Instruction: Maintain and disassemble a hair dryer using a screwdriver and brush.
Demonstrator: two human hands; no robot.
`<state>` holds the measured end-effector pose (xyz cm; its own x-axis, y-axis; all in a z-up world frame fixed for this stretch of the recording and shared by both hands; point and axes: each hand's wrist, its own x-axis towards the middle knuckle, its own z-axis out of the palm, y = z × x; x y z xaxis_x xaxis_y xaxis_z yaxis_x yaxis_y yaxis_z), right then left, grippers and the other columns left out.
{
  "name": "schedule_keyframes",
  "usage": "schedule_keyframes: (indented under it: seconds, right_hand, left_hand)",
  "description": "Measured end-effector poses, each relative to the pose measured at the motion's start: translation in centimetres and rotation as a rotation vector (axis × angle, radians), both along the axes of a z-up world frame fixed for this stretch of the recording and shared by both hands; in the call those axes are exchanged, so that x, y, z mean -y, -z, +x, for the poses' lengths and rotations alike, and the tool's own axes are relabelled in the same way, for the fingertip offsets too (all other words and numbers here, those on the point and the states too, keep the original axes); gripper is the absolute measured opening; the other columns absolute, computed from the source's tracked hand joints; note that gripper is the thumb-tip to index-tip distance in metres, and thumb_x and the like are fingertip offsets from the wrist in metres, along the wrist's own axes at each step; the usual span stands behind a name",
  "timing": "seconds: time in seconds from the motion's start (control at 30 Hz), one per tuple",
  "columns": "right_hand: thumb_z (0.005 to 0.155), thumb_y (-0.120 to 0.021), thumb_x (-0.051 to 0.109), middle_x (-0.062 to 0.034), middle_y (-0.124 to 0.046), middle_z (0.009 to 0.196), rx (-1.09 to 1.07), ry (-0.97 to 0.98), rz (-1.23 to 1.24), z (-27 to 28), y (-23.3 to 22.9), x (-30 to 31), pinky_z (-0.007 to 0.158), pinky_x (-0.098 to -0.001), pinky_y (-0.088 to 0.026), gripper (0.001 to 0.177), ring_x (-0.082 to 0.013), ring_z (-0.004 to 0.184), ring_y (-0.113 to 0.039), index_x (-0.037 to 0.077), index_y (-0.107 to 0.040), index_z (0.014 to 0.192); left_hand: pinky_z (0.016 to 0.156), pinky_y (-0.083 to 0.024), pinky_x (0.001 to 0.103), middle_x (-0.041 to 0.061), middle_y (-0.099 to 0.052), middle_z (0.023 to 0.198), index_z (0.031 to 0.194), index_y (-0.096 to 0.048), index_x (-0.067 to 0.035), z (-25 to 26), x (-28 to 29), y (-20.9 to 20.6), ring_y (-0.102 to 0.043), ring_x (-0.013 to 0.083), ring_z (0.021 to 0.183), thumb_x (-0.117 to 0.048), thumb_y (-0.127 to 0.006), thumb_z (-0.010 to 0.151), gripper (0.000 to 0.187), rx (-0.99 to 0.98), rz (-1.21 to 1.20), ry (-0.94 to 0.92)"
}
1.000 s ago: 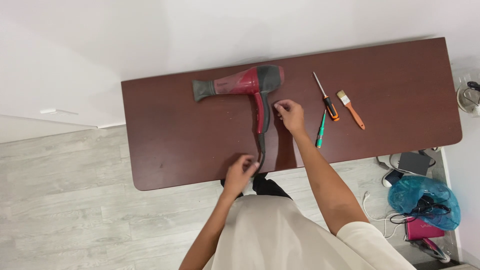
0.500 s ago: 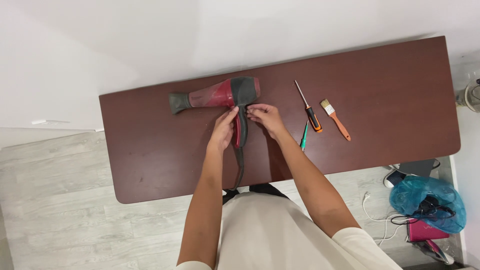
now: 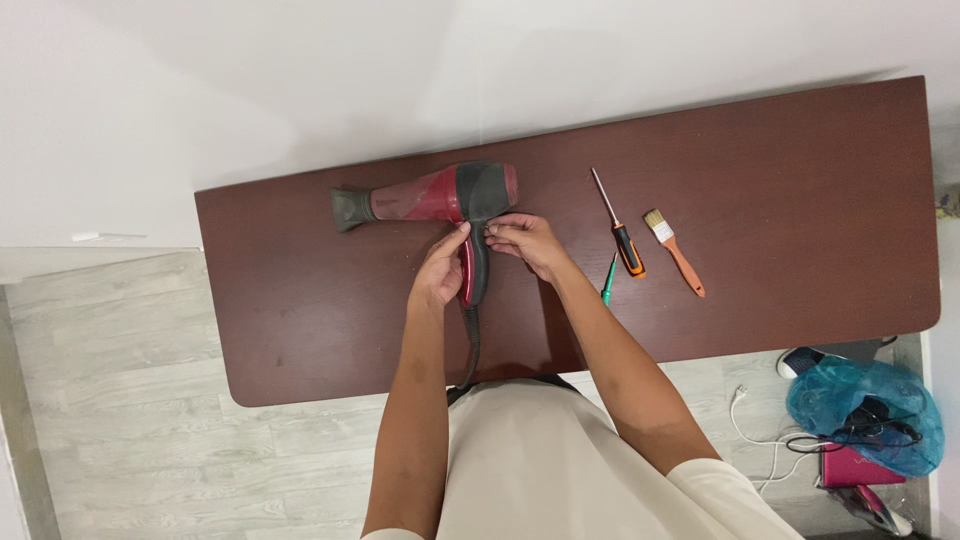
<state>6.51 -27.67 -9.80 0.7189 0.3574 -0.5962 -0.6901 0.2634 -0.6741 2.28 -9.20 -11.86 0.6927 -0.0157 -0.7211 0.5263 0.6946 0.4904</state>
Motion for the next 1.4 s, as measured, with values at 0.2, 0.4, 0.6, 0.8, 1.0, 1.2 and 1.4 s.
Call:
schedule_keyframes:
  seconds: [0.2,0.4,0.6,0.8,1.0,1.2,1.4]
  right_hand:
    - [0.084,-0.08,0.009,-0.0146,-0.076,0.097,0.034,-0.01,-0.073,0.1,-2.3,0.1,0.084,-0.0329,-0.064,0.027,-0.0218,0.088,-0.076,0.001,-0.075,0.109]
    - [0.082,-0.081,0.008,-0.0151,-0.076,0.095,0.104,0.0,-0.126,0.2,1.6,-0.3,0.083,-0.0343,-0.064,0.025,-0.0232,0.086,-0.076,0.0,-0.076,0.106]
    - [0.086,-0.078,0.006,-0.0155,-0.077,0.096,0.163,0.059,-0.142,-0.6,-1.7,-0.4,0.083,-0.0338,-0.064,0.022,-0.0229,0.089,-0.076,0.0,-0.076,0.107]
    - [0.084,-0.078,0.007,-0.0116,-0.076,0.091,0.204,-0.004,-0.198,-0.6,-1.2,-0.4,0.08,-0.0304,-0.063,0.021,-0.0179,0.085,-0.074,0.002,-0.077,0.104]
    - [0.084,-0.081,0.007,-0.0143,-0.077,0.095,0.167,0.073,-0.191,-0.8,-1.9,-0.6,0.083,-0.0335,-0.063,0.022,-0.0207,0.088,-0.076,0.002,-0.077,0.105]
    - [0.082,-0.085,0.01,-0.0132,-0.076,0.099,0.034,0.15,-0.121,-1.3,-2.0,-1.1,0.087,-0.0368,-0.063,0.031,-0.0218,0.091,-0.076,0.002,-0.073,0.11]
    - [0.082,-0.088,0.011,-0.0133,-0.075,0.1,-0.087,0.189,-0.067,-1.6,-2.4,-1.3,0.093,-0.0433,-0.06,0.029,-0.0269,0.095,-0.076,0.002,-0.075,0.107]
  left_hand:
    - [0.088,-0.061,0.041,0.003,-0.075,0.09,0.093,-0.076,-0.015,-0.3,0.6,-3.5,-0.075,0.0225,0.093,-0.021,-0.086,0.085,0.014,0.004,0.007,-0.004]
    - [0.085,-0.062,0.037,0.001,-0.075,0.087,0.093,-0.075,-0.017,-0.7,0.9,-4.8,-0.074,0.0197,0.089,-0.022,-0.087,0.084,0.016,0.007,0.026,-0.016]
    - [0.09,-0.06,0.04,0.003,-0.075,0.093,0.1,-0.075,-0.013,-0.7,0.9,-4.6,-0.074,0.0223,0.096,-0.021,-0.086,0.086,0.02,0.03,0.009,-0.023]
    - [0.09,-0.06,0.039,0.002,-0.074,0.092,0.101,-0.075,-0.014,-0.6,0.8,-3.4,-0.074,0.0208,0.094,-0.023,-0.086,0.085,0.021,0.029,0.006,-0.019]
    - [0.091,-0.06,0.041,0.005,-0.075,0.093,0.099,-0.076,-0.012,-0.7,0.6,-3.3,-0.074,0.0242,0.097,-0.021,-0.086,0.086,0.019,0.038,0.0,-0.014]
    - [0.09,-0.06,0.039,0.002,-0.073,0.092,0.1,-0.075,-0.014,-0.8,0.6,-1.9,-0.073,0.0219,0.095,-0.023,-0.086,0.086,0.021,0.032,0.01,-0.009]
    - [0.09,-0.06,0.04,0.006,-0.074,0.095,0.104,-0.075,-0.011,-0.6,1.0,-4.7,-0.073,0.0232,0.096,-0.024,-0.086,0.086,0.024,0.046,0.028,-0.007]
